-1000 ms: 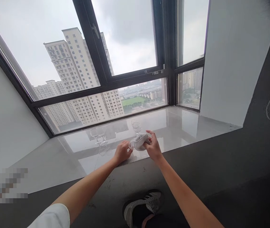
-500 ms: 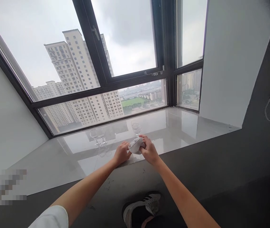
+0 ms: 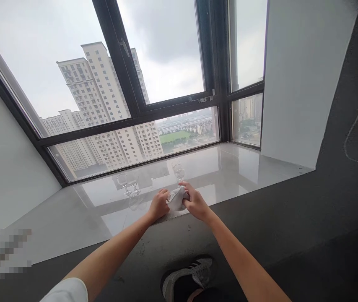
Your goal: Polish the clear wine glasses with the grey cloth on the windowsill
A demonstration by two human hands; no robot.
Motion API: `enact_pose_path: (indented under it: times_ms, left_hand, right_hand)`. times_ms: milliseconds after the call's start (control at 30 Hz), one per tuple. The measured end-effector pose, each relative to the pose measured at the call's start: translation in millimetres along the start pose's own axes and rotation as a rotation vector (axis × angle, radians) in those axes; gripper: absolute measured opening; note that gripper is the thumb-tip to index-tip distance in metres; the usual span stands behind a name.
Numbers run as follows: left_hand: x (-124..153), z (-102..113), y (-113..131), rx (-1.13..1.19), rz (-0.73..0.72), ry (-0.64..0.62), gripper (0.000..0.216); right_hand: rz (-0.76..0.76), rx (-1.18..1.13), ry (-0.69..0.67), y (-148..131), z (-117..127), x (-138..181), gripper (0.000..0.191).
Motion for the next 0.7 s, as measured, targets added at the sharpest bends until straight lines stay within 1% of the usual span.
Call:
enact_pose_path:
  times_ms: [100, 233, 533, 633, 700]
  left_hand:
    - [-1, -3, 1, -0.018, -0.031, -0.024, 0.01]
    - [-2, -5, -1, -0.024, -0.025, -0.032, 0.012]
    - [-1, -2, -3, -0.004, 0.005, 0.005, 0.015]
    - [0, 0, -6, -0.003, 0.032, 0.037, 0.016]
    - [1, 2, -10, 0.013, 0.059, 0.065, 0.016]
  right_hand:
    - [0.006, 0.002, -0.008, 0, -1, 0, 0.061]
    - [0.017, -0.013, -0.002, -2, 0, 1, 0.061]
    - [0.017, -0.127, -0.014, -3, 2, 2, 0.059]
    - [0.026, -0.16, -0.003, -6, 8, 3, 0.057]
    - [0.029, -0.171, 0.035, -7, 18, 5, 0.055]
Point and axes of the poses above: each hand's wrist, its own x-axis away from the middle knuckle, its own z-axis out of the back of the hand, y = z × x, the point moved 9 cm from there along -x, towards the middle knuckle, and after that the axes turned 12 degrees about -y, right-handed, at the moved point
